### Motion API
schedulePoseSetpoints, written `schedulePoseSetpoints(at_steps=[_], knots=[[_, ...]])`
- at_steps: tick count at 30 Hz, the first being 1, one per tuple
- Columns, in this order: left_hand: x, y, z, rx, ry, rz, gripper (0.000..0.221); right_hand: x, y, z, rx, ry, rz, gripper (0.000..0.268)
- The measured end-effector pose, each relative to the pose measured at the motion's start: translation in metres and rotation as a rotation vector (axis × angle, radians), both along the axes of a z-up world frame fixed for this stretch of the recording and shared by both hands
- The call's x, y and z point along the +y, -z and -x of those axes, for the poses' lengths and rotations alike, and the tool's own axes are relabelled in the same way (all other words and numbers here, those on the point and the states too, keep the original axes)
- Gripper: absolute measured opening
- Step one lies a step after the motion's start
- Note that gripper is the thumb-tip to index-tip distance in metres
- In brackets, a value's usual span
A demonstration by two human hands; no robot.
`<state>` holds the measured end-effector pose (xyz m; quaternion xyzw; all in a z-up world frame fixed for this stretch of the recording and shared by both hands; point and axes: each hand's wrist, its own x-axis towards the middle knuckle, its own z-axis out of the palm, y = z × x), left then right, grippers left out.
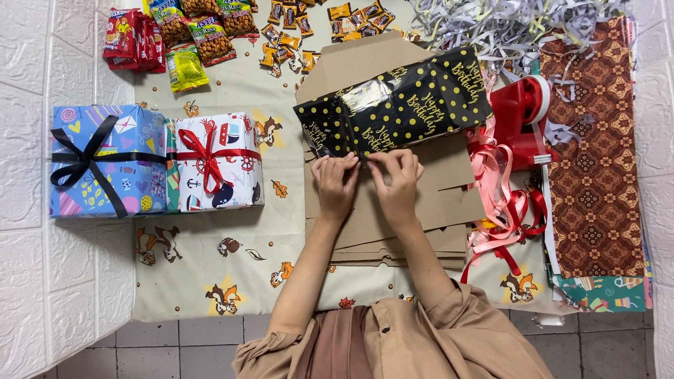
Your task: The person wraps a small cardboard box with black-and-gold patterned paper by positioning the box on a white sheet, folding the paper around it, and applying tape from a dispenser to secure the edges.
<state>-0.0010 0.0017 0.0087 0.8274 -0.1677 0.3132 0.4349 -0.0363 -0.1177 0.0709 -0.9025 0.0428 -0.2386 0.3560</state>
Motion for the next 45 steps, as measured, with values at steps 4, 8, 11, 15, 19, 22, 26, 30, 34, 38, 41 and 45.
schedulePoseSetpoints(at_steps=[4, 8, 11, 15, 19, 22, 26, 30, 34, 38, 41, 45], knots=[[0.0, 0.002, -0.001, 0.001, -0.009, -0.004, 0.015, -0.003, 0.01, -0.01, -0.029, -0.007, 0.114, 0.012], [0.0, 0.001, -0.001, 0.001, -0.007, 0.0, 0.016, -0.006, 0.012, -0.017, -0.077, -0.035, 0.113, 0.016], [0.0, 0.001, -0.001, -0.005, -0.007, -0.007, 0.016, -0.009, 0.019, -0.02, -0.113, -0.036, 0.14, 0.017], [-0.001, 0.0, -0.001, -0.015, -0.014, -0.019, 0.015, -0.018, 0.018, -0.017, -0.09, -0.044, 0.134, 0.037], [-0.001, 0.002, -0.001, -0.018, -0.015, -0.019, 0.015, -0.061, 0.011, -0.018, -0.153, 0.091, 0.064, 0.041], [-0.002, 0.001, 0.0, -0.027, -0.019, -0.013, 0.015, -0.109, 0.026, -0.023, -0.248, 0.341, 0.123, 0.039], [0.0, 0.0, -0.001, -0.012, -0.011, -0.014, 0.015, -0.141, 0.009, -0.032, -0.142, 0.3, -0.156, 0.051], [0.007, -0.001, 0.0, 0.049, -0.025, 0.013, 0.015, -0.169, 0.01, -0.037, 0.013, 0.068, -0.647, 0.048], [0.021, -0.022, 0.004, 0.094, -0.03, 0.015, 0.016, -0.167, 0.006, -0.023, 0.078, 0.023, -0.787, 0.061], [0.03, -0.038, 0.01, 0.153, -0.029, -0.025, 0.017, -0.15, -0.014, -0.006, 0.146, -0.042, -0.932, 0.075], [0.032, -0.06, 0.013, 0.285, -0.028, -0.068, 0.019, -0.151, -0.01, -0.001, 0.148, -0.032, -0.947, 0.073], [0.012, -0.092, 0.014, 0.334, -0.046, 0.012, 0.028, -0.148, -0.019, 0.001, 0.154, -0.006, -0.904, 0.069]])
